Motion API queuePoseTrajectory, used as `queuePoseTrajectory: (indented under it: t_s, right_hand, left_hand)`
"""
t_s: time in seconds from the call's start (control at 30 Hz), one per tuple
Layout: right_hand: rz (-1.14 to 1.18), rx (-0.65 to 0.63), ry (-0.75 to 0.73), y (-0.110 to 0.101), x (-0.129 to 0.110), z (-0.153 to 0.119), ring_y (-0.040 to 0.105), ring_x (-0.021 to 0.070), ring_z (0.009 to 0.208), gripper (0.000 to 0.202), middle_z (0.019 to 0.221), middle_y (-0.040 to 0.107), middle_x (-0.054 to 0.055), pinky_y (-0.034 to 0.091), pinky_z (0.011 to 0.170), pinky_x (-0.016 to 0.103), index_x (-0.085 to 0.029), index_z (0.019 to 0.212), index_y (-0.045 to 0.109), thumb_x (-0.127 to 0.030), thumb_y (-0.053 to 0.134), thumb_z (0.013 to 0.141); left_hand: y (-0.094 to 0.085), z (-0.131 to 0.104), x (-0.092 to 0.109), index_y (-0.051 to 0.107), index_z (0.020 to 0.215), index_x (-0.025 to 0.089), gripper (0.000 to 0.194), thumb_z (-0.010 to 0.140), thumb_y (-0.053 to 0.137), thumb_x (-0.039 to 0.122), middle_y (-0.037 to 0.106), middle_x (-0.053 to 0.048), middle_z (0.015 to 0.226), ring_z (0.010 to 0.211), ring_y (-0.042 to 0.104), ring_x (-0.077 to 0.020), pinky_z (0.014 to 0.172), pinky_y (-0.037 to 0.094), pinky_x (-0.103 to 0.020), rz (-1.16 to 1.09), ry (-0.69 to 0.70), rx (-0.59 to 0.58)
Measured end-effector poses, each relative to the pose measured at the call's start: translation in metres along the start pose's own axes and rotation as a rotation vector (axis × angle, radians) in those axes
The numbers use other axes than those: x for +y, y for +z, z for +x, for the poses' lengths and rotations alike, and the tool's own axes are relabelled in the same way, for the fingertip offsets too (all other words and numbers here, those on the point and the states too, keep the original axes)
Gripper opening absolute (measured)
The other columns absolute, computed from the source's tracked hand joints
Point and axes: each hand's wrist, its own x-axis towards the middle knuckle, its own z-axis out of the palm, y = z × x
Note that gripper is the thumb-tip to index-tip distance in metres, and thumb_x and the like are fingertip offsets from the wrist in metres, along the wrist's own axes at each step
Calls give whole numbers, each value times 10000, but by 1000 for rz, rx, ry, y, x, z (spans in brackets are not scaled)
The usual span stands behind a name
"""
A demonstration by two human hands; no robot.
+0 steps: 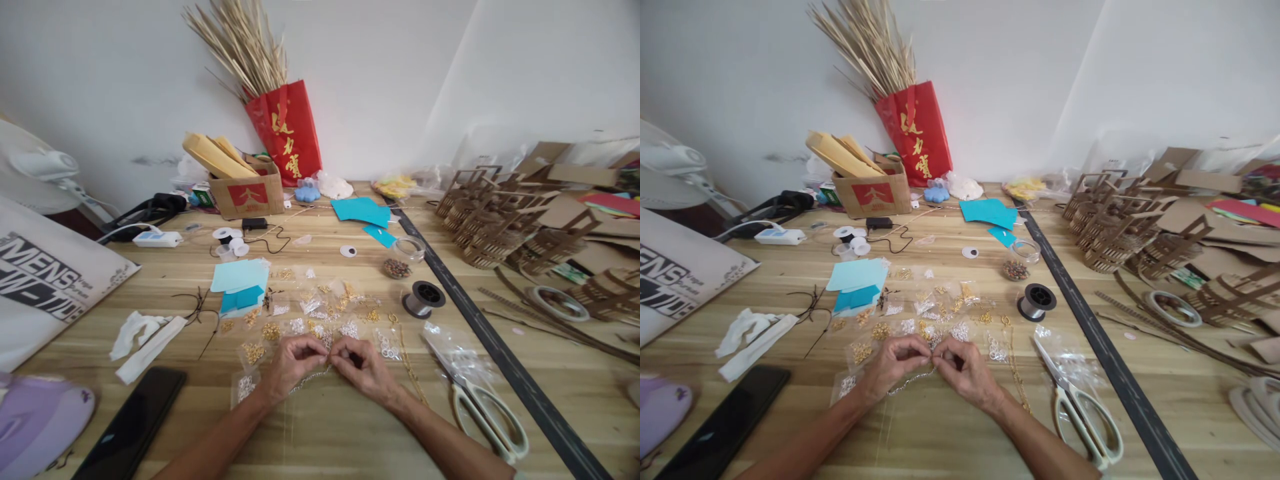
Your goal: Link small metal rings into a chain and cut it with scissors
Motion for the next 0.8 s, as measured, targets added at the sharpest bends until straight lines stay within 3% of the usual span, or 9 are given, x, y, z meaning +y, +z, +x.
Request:
queuePoseTrajectory:
  t_s: [0.8]
  right_hand:
    - [-13, -3, 12, 0, 0, 0, 336, 90, 497, 186, 534, 366, -57, 266, 475, 213, -155, 750, 597, -306, 555, 849]
  left_hand:
    - [1, -1, 0, 690, 688, 127, 144, 654, 756, 250, 661, -46, 703, 672, 591, -153, 650, 462, -259, -23, -45, 3]
